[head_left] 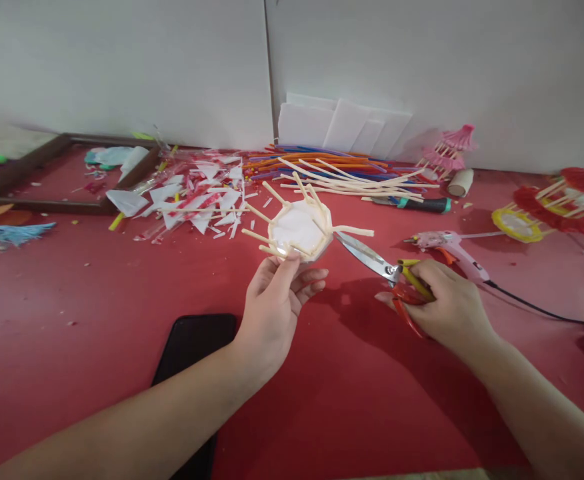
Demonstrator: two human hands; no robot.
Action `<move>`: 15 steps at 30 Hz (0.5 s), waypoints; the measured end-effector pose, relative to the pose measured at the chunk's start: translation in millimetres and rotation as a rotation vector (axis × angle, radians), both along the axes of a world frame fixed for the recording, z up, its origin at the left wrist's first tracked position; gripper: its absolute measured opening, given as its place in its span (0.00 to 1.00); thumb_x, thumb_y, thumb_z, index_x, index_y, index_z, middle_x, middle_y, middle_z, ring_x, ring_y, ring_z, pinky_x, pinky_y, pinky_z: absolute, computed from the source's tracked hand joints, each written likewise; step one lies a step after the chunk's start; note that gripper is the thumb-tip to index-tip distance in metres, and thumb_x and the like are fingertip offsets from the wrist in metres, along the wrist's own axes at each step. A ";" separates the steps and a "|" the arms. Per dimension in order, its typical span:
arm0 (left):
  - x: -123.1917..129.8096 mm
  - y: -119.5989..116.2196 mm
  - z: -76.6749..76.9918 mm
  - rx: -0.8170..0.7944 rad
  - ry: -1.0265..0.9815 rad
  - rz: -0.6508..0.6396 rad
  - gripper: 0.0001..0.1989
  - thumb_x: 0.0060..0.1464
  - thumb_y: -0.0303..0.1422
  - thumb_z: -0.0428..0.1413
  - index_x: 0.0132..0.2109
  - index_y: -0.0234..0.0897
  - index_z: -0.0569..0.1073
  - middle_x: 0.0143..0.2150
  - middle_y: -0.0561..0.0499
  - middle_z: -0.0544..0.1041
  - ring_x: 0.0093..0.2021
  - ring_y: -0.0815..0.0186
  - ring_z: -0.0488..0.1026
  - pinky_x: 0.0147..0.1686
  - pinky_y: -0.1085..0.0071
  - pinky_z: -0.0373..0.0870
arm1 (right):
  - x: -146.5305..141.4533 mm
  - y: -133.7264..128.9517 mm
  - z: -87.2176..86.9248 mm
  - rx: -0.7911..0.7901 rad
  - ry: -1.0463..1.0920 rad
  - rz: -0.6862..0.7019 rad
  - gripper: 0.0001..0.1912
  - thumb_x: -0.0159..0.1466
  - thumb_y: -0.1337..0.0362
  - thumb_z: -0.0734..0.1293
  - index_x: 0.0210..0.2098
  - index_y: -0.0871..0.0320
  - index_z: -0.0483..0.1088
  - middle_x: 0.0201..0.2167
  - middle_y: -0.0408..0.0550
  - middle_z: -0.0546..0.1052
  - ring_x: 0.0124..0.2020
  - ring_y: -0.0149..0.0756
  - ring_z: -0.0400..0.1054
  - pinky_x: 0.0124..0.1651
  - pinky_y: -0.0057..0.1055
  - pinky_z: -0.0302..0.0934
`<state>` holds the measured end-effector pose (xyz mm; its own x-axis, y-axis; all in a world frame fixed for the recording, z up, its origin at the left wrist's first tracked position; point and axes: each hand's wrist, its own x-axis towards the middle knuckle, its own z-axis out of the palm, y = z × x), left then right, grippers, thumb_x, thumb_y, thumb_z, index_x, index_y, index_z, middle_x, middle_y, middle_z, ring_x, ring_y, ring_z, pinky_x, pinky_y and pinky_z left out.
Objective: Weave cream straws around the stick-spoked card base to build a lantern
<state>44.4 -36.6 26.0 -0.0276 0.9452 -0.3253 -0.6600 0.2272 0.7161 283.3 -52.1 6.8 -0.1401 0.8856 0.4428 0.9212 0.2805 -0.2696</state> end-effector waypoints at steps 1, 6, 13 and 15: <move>0.0 -0.2 0.1 0.004 0.005 -0.008 0.09 0.53 0.31 0.64 0.33 0.36 0.70 0.29 0.53 0.79 0.32 0.66 0.80 0.35 0.70 0.77 | -0.3 -0.4 0.1 0.008 0.000 -0.010 0.26 0.60 0.36 0.63 0.27 0.53 0.61 0.24 0.44 0.70 0.25 0.36 0.65 0.28 0.32 0.56; 0.3 -0.9 2.0 0.009 0.039 -0.027 0.10 0.52 0.32 0.64 0.34 0.37 0.70 0.30 0.52 0.79 0.32 0.65 0.80 0.37 0.67 0.77 | 1.0 -0.4 0.9 0.021 -0.029 -0.025 0.26 0.60 0.36 0.63 0.28 0.53 0.61 0.24 0.45 0.70 0.26 0.37 0.66 0.28 0.32 0.55; 1.5 -2.0 2.0 0.027 0.070 -0.008 0.08 0.52 0.31 0.64 0.37 0.37 0.71 0.31 0.52 0.80 0.32 0.66 0.80 0.39 0.67 0.77 | 3.3 -2.1 2.4 0.126 -0.108 -0.056 0.20 0.61 0.43 0.66 0.32 0.55 0.66 0.29 0.47 0.74 0.31 0.39 0.70 0.31 0.32 0.58; 1.1 -2.7 0.8 0.054 0.079 -0.009 0.09 0.52 0.31 0.64 0.36 0.37 0.71 0.31 0.52 0.80 0.33 0.65 0.80 0.39 0.67 0.77 | 2.7 -3.3 2.4 0.153 -0.119 -0.052 0.18 0.61 0.46 0.67 0.32 0.55 0.66 0.30 0.48 0.75 0.31 0.39 0.71 0.31 0.32 0.58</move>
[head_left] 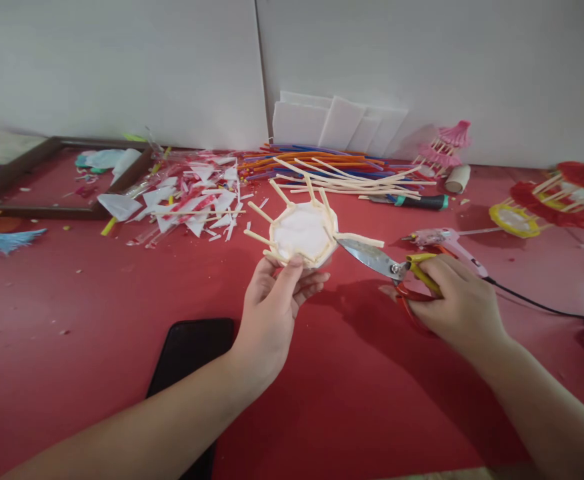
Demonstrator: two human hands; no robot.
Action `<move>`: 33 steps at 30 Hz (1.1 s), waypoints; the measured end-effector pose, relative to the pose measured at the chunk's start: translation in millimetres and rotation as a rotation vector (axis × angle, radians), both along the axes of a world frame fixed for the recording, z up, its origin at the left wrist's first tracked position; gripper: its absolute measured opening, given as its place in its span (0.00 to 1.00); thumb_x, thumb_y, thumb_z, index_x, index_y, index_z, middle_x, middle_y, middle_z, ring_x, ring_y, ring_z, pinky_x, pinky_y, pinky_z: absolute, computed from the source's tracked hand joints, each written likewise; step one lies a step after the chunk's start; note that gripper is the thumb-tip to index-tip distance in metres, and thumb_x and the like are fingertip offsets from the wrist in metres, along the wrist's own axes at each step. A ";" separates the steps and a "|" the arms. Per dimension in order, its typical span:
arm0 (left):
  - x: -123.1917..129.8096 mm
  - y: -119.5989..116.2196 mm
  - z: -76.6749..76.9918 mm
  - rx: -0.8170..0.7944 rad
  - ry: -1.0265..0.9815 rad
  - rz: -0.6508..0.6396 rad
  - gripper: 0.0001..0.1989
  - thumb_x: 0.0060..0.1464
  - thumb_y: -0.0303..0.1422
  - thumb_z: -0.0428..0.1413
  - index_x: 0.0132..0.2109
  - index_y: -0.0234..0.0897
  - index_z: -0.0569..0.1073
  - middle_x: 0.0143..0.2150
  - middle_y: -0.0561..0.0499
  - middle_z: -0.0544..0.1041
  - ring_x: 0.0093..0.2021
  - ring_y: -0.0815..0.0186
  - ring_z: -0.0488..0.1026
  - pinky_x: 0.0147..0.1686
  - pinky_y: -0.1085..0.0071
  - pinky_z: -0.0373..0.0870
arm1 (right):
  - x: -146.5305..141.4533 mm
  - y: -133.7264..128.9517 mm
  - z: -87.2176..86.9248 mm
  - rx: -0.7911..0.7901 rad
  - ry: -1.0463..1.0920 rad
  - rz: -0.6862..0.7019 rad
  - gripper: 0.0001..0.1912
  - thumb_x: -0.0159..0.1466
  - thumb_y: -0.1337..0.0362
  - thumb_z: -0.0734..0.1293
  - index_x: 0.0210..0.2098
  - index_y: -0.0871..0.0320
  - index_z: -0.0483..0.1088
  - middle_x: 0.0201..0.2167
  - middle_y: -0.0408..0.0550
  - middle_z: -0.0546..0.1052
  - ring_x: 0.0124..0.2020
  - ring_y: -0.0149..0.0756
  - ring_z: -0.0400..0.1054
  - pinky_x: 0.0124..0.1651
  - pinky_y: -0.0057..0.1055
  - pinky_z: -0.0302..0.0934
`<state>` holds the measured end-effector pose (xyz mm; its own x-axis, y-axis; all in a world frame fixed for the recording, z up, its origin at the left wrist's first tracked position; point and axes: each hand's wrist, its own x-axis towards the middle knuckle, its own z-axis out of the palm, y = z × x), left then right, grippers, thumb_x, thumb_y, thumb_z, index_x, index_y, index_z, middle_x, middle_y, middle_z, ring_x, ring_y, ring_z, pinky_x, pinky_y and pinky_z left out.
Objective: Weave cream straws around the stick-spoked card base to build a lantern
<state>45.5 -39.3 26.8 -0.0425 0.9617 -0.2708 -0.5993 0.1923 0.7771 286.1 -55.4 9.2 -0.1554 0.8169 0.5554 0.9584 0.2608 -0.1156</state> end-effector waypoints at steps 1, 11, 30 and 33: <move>-0.3 -0.3 -0.5 0.008 0.004 0.000 0.09 0.52 0.32 0.64 0.36 0.37 0.71 0.31 0.52 0.80 0.33 0.65 0.80 0.40 0.67 0.77 | -0.5 -0.6 0.0 0.010 -0.010 0.010 0.17 0.61 0.47 0.68 0.32 0.55 0.66 0.29 0.48 0.75 0.31 0.39 0.71 0.31 0.32 0.58; -2.9 -0.3 -3.4 -0.006 -0.004 0.001 0.07 0.54 0.30 0.63 0.37 0.36 0.72 0.33 0.51 0.82 0.34 0.67 0.81 0.39 0.70 0.78 | -1.0 -3.0 -2.3 0.063 -0.151 -0.023 0.23 0.65 0.44 0.62 0.26 0.58 0.68 0.28 0.49 0.77 0.26 0.36 0.69 0.25 0.31 0.49; -2.7 5.7 -2.4 -0.185 -0.009 0.021 0.04 0.56 0.26 0.59 0.34 0.32 0.71 0.31 0.46 0.82 0.33 0.66 0.81 0.39 0.70 0.79 | -3.6 -2.3 -12.6 -0.199 -0.110 0.092 0.29 0.66 0.40 0.58 0.22 0.56 0.66 0.19 0.45 0.69 0.22 0.34 0.64 0.27 0.30 0.50; -3.1 6.1 -3.2 -0.177 -0.005 0.024 0.05 0.56 0.25 0.59 0.35 0.33 0.70 0.31 0.47 0.82 0.33 0.67 0.81 0.39 0.71 0.79 | -2.9 0.4 -8.8 -0.207 -0.005 0.029 0.30 0.64 0.37 0.58 0.23 0.56 0.66 0.21 0.46 0.72 0.24 0.35 0.67 0.28 0.30 0.53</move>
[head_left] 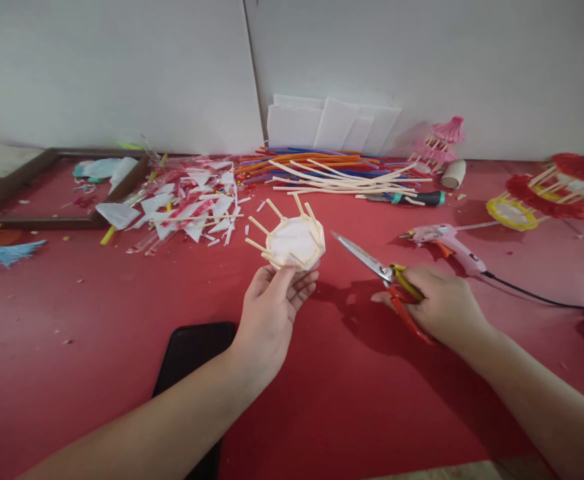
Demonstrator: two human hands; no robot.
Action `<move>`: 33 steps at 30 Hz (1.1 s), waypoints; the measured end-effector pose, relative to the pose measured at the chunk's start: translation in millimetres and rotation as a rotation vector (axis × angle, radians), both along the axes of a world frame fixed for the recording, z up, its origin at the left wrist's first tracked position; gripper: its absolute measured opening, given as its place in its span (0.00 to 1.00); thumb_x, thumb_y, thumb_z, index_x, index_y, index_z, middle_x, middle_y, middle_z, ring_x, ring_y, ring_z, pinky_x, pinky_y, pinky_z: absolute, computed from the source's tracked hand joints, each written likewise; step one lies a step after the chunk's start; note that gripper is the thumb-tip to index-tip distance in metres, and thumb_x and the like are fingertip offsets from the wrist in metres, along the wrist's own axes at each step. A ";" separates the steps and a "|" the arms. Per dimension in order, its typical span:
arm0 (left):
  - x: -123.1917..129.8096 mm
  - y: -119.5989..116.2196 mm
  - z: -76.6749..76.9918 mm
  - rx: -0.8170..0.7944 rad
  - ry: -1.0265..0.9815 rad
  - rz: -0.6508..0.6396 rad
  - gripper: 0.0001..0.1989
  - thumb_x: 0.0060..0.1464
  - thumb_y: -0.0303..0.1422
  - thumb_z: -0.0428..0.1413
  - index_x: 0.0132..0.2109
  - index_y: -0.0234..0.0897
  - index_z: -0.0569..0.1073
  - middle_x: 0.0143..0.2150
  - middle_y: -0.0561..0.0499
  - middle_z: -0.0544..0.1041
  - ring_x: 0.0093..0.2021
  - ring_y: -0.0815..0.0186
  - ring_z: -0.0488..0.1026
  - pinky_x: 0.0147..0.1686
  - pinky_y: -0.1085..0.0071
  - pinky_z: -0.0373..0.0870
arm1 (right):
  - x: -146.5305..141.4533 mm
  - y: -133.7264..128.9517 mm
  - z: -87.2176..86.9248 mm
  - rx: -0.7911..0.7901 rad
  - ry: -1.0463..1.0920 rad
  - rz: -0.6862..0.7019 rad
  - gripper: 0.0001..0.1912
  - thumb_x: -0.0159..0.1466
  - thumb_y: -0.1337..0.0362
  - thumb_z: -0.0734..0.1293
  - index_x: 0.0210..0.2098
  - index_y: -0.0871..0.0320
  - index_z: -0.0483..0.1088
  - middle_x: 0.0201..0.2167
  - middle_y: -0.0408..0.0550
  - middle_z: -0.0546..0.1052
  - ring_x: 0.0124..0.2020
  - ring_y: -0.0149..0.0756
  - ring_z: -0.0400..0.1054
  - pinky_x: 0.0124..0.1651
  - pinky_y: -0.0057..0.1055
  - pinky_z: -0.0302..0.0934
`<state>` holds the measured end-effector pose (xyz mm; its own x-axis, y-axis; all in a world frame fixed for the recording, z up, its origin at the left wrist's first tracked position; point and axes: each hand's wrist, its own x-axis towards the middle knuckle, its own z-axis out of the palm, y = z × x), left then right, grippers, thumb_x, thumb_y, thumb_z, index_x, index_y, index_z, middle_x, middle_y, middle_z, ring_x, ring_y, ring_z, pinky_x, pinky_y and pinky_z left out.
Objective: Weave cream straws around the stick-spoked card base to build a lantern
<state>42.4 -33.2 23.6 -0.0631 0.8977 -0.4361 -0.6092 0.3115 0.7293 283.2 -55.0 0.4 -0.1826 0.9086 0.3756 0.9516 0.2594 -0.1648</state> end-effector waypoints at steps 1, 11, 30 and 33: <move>-0.2 -0.1 -0.5 0.008 0.004 -0.002 0.05 0.56 0.25 0.60 0.35 0.34 0.69 0.32 0.48 0.81 0.34 0.67 0.81 0.39 0.71 0.78 | 0.2 1.1 1.6 -0.005 0.032 -0.043 0.30 0.63 0.36 0.59 0.23 0.56 0.65 0.21 0.46 0.72 0.24 0.35 0.67 0.28 0.30 0.54; 2.1 -5.6 -3.6 0.280 0.163 -0.110 0.10 0.55 0.33 0.64 0.41 0.38 0.72 0.35 0.54 0.81 0.31 0.72 0.77 0.38 0.73 0.77 | -15.9 -7.2 12.6 -0.272 0.084 -0.093 0.17 0.58 0.48 0.69 0.28 0.56 0.73 0.19 0.42 0.72 0.20 0.33 0.65 0.24 0.29 0.55; 4.3 -12.1 4.6 0.320 0.402 -0.424 0.07 0.56 0.35 0.61 0.39 0.39 0.72 0.30 0.54 0.78 0.32 0.67 0.78 0.36 0.71 0.74 | -22.0 -18.2 21.4 0.127 0.243 0.379 0.15 0.68 0.71 0.61 0.48 0.52 0.75 0.30 0.43 0.81 0.26 0.28 0.75 0.27 0.22 0.67; 4.8 -12.9 5.1 0.295 0.357 -0.436 0.08 0.55 0.36 0.61 0.40 0.39 0.72 0.29 0.53 0.78 0.31 0.66 0.77 0.36 0.70 0.73 | -26.0 -21.0 20.7 0.149 0.294 0.366 0.13 0.67 0.72 0.63 0.46 0.53 0.75 0.29 0.42 0.82 0.24 0.28 0.75 0.28 0.23 0.68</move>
<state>47.2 -46.2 28.7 0.2396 0.9529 -0.1861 -0.1749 0.2310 0.9571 257.2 -76.0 21.1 -0.3468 0.7372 0.5799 0.7120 0.6094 -0.3489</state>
